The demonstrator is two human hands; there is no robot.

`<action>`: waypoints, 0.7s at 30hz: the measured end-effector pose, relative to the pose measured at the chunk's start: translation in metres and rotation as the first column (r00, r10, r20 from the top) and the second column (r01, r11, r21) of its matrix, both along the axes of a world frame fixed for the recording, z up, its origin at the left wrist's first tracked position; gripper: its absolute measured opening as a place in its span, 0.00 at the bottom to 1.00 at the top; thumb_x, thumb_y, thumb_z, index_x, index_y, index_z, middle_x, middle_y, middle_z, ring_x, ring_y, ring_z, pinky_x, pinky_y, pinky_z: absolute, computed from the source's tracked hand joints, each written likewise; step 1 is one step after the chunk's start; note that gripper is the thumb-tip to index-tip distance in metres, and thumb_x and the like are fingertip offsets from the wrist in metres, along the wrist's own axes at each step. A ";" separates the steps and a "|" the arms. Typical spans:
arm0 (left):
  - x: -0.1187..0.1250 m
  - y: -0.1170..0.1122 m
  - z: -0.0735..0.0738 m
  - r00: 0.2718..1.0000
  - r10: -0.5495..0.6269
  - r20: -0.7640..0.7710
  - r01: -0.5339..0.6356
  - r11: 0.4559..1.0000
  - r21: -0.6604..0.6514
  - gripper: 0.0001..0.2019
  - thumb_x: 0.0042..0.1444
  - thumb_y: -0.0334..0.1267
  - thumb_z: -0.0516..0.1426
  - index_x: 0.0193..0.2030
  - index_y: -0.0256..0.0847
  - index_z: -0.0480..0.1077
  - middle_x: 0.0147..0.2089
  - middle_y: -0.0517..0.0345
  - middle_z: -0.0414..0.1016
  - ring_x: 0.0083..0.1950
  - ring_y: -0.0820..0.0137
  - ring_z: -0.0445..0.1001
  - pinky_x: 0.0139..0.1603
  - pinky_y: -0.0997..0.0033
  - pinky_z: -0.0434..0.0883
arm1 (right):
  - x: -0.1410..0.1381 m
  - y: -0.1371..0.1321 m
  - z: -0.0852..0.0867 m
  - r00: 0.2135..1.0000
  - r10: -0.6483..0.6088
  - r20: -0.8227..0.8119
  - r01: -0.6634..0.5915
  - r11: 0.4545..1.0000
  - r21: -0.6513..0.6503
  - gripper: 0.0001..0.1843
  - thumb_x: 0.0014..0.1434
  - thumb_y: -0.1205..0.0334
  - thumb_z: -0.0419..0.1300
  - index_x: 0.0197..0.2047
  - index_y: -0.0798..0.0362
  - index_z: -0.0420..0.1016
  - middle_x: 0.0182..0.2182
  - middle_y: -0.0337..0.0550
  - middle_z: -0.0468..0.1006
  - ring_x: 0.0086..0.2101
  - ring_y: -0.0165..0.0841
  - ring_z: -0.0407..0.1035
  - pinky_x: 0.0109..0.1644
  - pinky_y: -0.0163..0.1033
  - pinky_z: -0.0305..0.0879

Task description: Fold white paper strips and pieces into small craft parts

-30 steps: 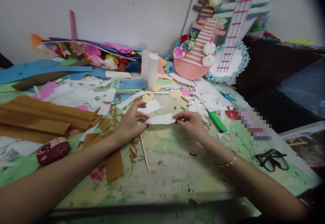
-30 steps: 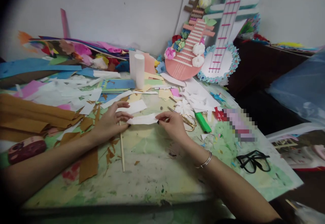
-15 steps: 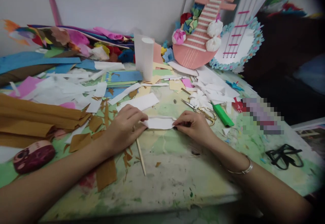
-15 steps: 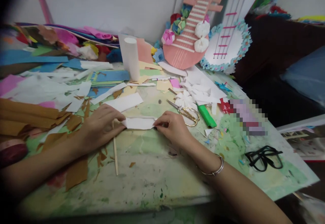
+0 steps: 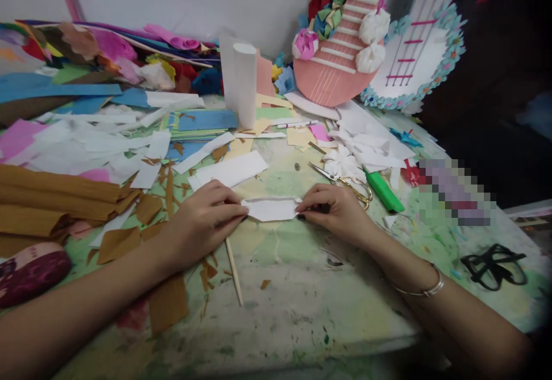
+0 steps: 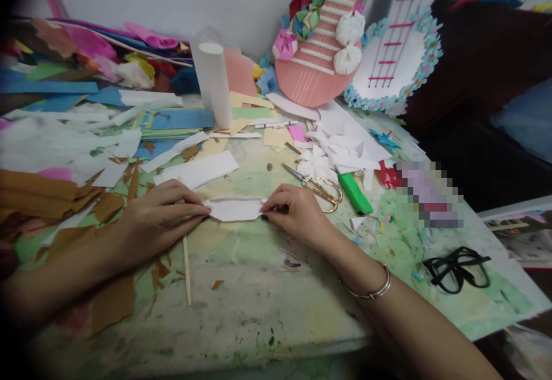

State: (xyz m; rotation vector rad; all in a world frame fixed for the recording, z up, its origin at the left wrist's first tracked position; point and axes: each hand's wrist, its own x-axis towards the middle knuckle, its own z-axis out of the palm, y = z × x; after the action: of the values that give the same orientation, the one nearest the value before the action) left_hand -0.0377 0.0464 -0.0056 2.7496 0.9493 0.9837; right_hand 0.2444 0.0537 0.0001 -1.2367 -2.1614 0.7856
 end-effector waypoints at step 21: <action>-0.006 -0.005 -0.002 0.992 -0.046 -0.119 0.053 0.997 0.055 0.08 0.61 0.30 0.56 0.41 0.44 0.76 0.40 0.57 0.81 0.46 0.62 0.75 0.45 0.62 0.71 | 0.002 0.003 0.001 1.000 -0.015 -0.018 0.013 0.995 -0.097 0.04 0.53 0.65 0.65 0.30 0.48 0.83 0.31 0.41 0.78 0.30 0.30 0.71 0.36 0.38 0.66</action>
State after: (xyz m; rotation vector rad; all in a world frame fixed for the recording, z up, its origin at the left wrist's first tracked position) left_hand -0.0440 0.0418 -0.0073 2.8932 0.8758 0.8631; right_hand 0.2466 0.0572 0.0007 -1.2859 -2.1199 0.9023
